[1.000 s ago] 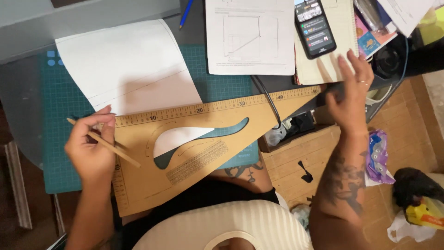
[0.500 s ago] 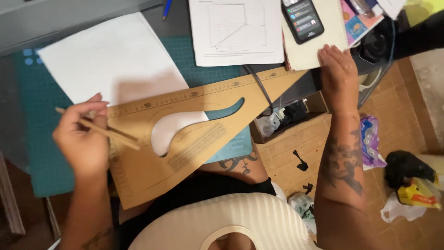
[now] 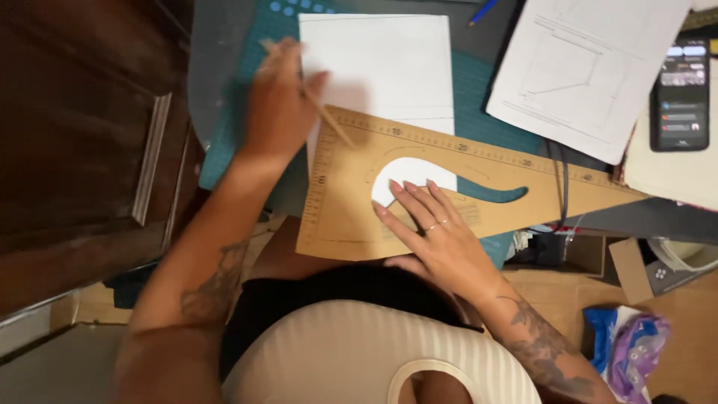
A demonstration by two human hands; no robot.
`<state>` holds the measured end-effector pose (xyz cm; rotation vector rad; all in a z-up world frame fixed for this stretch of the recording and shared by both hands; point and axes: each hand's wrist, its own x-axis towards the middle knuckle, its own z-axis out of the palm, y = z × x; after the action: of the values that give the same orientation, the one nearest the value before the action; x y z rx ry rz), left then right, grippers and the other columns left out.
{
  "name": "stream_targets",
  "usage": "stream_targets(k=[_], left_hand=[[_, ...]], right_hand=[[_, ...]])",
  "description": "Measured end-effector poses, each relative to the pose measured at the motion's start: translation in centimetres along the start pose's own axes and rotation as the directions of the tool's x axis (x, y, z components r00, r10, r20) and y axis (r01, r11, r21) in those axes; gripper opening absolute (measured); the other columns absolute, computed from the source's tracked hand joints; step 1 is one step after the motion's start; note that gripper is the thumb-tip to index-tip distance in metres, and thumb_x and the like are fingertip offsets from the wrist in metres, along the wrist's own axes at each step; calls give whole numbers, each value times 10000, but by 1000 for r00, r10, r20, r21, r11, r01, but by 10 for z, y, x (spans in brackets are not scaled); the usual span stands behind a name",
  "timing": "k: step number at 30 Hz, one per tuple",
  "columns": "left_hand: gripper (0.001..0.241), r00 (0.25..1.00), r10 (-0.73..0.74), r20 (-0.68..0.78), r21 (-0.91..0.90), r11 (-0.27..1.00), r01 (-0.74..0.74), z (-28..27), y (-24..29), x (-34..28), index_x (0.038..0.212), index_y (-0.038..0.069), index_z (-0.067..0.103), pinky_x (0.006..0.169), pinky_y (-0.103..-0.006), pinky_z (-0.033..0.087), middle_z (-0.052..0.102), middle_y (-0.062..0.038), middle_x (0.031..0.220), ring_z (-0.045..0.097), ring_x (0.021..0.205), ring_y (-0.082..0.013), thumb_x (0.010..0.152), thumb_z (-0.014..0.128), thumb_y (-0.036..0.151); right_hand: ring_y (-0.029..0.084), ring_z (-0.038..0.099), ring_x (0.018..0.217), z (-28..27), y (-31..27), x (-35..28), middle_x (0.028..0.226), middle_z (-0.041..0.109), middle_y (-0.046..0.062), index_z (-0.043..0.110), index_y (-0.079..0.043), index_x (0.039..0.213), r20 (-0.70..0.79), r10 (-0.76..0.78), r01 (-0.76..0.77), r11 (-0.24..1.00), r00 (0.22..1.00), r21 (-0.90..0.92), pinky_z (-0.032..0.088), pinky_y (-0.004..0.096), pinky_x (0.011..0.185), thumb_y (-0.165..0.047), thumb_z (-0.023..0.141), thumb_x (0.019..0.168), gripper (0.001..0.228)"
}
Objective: Drafting a sewing pattern on paper using a French curve ruler and a pencil
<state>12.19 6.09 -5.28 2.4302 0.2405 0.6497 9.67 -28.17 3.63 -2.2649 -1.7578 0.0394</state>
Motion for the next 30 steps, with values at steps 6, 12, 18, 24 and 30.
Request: stream_targets(k=[6, 12, 18, 24, 30], left_hand=[[542, 929, 301, 215, 43, 948, -317, 1, -16, 29, 1473, -57, 500, 1216, -630, 353, 413, -337, 1616, 442, 1492, -512, 1125, 765, 263], [635, 823, 508, 255, -23, 854, -520, -6, -40, 44, 1478, -79, 537, 1156, -579, 420, 561, -299, 1514, 522, 1392, -475, 1034, 885, 213], [571, 839, 524, 149, -97, 852, -515, -11, -43, 43, 1411, -84, 593, 1014, -553, 526, 675, -280, 1363, 631, 1255, -468, 996, 917, 138], [494, 963, 240, -125, 135, 965, -223, -26, -35, 38, 1339, 51, 588, 759, -508, 494, 655, -159, 1002, 629, 937, -419, 1040, 929, 247], [866, 995, 9, 99, 163, 986, -25, -70, -22, 8, 1503, -74, 436, 1209, -642, 323, 543, -348, 1520, 489, 1390, -592, 1006, 969, 392]], right_hand=[[340, 565, 1317, 5, 5, -8, 1561, 529, 131, 496, -114, 1577, -37, -14, 12, 999, 999, -46, 470, 492, 1128, -625, 457, 1051, 735], [390, 566, 1371, -9, 17, 10, 1397, 545, 183, 509, -133, 1553, 11, -145, 142, 979, 989, 146, 342, 696, 1287, -526, 761, 918, 788], [384, 582, 1341, -6, 38, 5, 1358, 527, 195, 553, -167, 1533, 11, -225, 221, 967, 974, 130, 432, 647, 1252, -525, 754, 948, 715], [410, 592, 1323, -4, 39, 1, 1388, 550, 193, 570, -128, 1507, 17, -220, 219, 973, 975, 75, 481, 593, 1210, -598, 718, 941, 750], [454, 596, 1281, 8, 32, -2, 1336, 549, 217, 544, -66, 1518, -2, -180, 179, 982, 984, 66, 469, 614, 1203, -296, 559, 1083, 492]])
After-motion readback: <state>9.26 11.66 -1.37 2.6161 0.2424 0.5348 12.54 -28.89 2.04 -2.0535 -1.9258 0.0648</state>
